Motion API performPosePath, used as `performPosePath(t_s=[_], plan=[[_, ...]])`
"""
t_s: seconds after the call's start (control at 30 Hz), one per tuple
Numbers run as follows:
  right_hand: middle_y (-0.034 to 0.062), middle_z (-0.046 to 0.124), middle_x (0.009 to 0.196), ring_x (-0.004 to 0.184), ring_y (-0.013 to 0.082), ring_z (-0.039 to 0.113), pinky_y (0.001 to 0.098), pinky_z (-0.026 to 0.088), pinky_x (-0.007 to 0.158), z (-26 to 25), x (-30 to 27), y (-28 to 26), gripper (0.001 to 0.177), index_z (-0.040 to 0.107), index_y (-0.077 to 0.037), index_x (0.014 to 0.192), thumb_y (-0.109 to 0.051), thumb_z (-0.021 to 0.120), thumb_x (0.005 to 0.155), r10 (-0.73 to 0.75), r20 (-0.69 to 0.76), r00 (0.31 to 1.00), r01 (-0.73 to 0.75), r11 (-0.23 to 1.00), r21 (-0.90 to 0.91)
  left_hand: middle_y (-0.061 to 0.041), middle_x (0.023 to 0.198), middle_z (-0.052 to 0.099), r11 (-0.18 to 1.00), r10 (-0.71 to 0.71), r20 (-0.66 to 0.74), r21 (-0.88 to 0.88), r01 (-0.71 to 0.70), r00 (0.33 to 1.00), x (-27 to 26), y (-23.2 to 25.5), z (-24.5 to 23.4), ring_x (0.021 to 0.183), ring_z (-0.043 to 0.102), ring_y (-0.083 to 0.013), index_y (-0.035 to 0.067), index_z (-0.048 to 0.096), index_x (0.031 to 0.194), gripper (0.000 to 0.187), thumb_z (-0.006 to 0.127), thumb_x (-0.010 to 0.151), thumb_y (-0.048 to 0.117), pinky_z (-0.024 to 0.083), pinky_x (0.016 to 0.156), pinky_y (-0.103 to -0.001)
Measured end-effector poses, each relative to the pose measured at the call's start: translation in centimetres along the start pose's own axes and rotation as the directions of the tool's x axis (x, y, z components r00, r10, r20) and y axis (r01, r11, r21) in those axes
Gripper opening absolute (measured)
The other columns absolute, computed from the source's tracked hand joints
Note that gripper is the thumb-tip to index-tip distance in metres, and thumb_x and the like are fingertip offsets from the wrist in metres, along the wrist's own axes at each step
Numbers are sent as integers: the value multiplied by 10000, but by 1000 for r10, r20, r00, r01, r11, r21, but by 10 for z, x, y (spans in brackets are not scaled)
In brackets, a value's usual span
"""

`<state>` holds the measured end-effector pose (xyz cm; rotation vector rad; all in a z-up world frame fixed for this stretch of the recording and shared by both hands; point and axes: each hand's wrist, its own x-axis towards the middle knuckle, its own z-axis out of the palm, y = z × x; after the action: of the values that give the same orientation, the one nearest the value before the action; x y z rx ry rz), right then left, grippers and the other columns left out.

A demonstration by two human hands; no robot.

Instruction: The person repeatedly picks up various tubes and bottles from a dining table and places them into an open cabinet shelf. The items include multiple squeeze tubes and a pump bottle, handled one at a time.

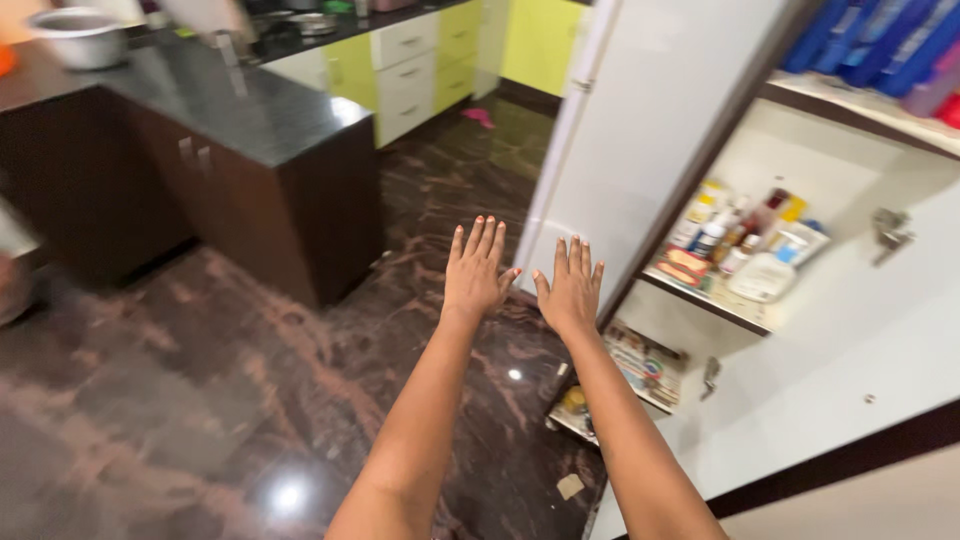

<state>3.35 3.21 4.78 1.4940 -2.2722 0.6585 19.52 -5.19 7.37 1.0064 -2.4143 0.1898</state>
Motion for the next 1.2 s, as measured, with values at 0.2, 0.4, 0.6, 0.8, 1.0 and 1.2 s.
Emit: performPosePath(t_s=[0.2,0.4,0.6,0.8,1.0,1.2], plan=[[214,289,1642,1537,372,215,616,138,1208,18,-38,-89,750,347,-32,1566,-482,527,993,-206,37,978,201,973,113,-110,1648,318,979,-181,-52,89,185,982,-94,-63,-40,1550,199,-249,74,297,1583,841,516,951,584,89,1251,-507],[224,310,1635,1527,379,248,629,157,1204,25,-70,-207,721,356,-34,1570,-477,493,1018,-405,12,914,392,892,226,-105,1641,341,908,-371,-146,151,391,917,-194,-140,-100,1547,224,-250,80,315,1586,824,527,958,569,96,1261,-510],[232,327,1630,1526,381,260,630,179,1202,22,-111,-347,707,368,-29,1563,-476,489,1027,-583,-41,812,562,760,327,-111,1640,346,788,-536,-205,228,572,819,-293,-221,-174,1554,221,-250,69,329,1580,815,532,965,565,90,1268,-511],[222,332,1631,1529,369,262,627,176,1205,12,-171,-501,724,365,-33,1574,-487,489,1025,-692,-68,719,652,636,413,-125,1627,362,670,-615,-297,292,683,730,-407,-297,-254,1543,229,-255,58,351,1566,829,543,942,569,81,1254,-510],[210,324,1633,1525,364,252,614,160,1209,-1,-254,-642,724,367,-44,1571,-497,483,1020,-786,-106,609,701,471,536,-125,1628,361,488,-721,-354,352,799,596,-531,-354,-330,1547,223,-259,46,360,1566,820,537,958,567,75,1264,-507],[205,328,1635,1529,353,254,605,159,1217,-21,-335,-747,731,370,-43,1569,-512,478,1019,-865,-166,473,747,295,595,-132,1617,383,337,-764,-437,356,872,474,-634,-383,-387,1538,235,-263,42,374,1551,814,541,950,564,79,1256,-498]])
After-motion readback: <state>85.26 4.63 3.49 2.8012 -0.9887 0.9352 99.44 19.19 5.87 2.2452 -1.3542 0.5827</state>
